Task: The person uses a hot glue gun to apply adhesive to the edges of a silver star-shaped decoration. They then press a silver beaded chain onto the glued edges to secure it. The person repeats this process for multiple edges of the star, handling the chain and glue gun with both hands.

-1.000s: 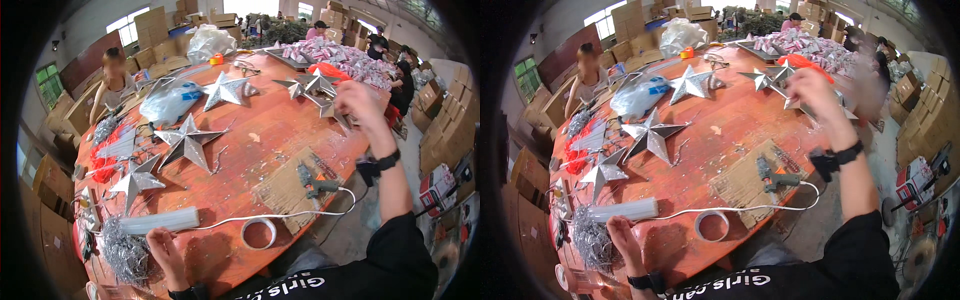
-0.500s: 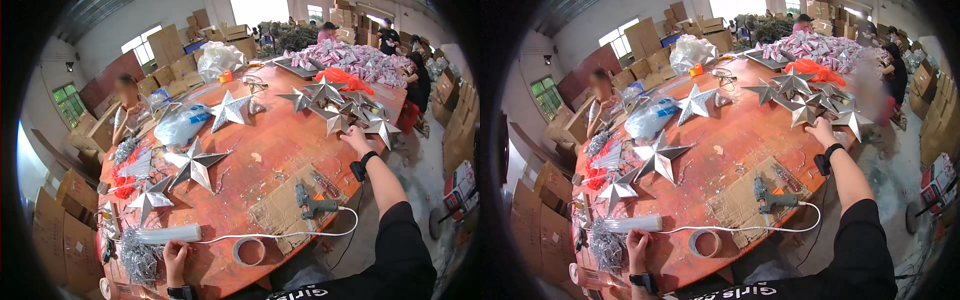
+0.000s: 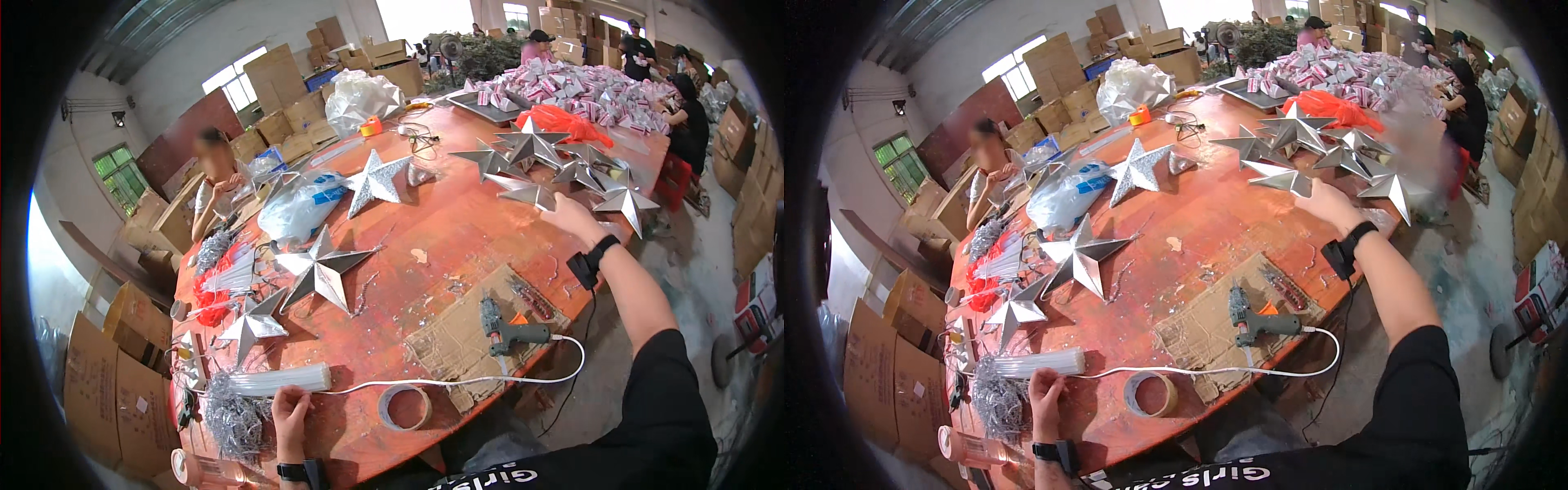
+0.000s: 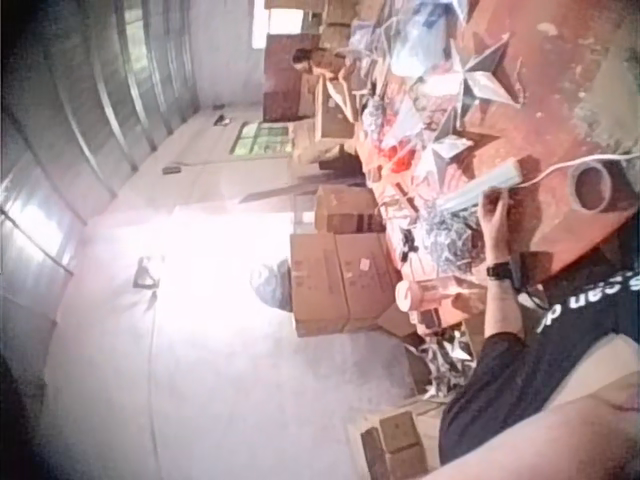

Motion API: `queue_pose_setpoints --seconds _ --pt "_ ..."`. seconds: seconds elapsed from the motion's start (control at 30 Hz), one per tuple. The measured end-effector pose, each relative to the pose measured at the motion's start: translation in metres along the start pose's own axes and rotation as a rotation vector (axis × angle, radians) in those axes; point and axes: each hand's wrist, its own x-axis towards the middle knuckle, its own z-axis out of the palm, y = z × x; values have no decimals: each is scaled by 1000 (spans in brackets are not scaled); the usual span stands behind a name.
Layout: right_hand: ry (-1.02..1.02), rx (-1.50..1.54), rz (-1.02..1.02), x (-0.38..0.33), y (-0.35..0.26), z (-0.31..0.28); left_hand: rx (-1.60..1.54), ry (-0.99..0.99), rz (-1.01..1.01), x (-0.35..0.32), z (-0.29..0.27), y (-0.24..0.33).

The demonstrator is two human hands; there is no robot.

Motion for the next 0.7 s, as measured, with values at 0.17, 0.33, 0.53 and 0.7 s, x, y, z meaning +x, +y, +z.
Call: queue_pose_setpoints --seconds 0.17,0.33,0.53,0.7 --pt "-59 245 -331 -143 -108 -19 -83 -14 35 -8 -15 10" --pt "-50 153 -726 -273 -165 8 -133 -40 54 -9 1 16" --pt "-80 28 -825 -309 -184 44 -77 -9 149 -8 -8 7" --pt "5 240 -802 -326 -188 35 12 30 226 -8 -10 0"
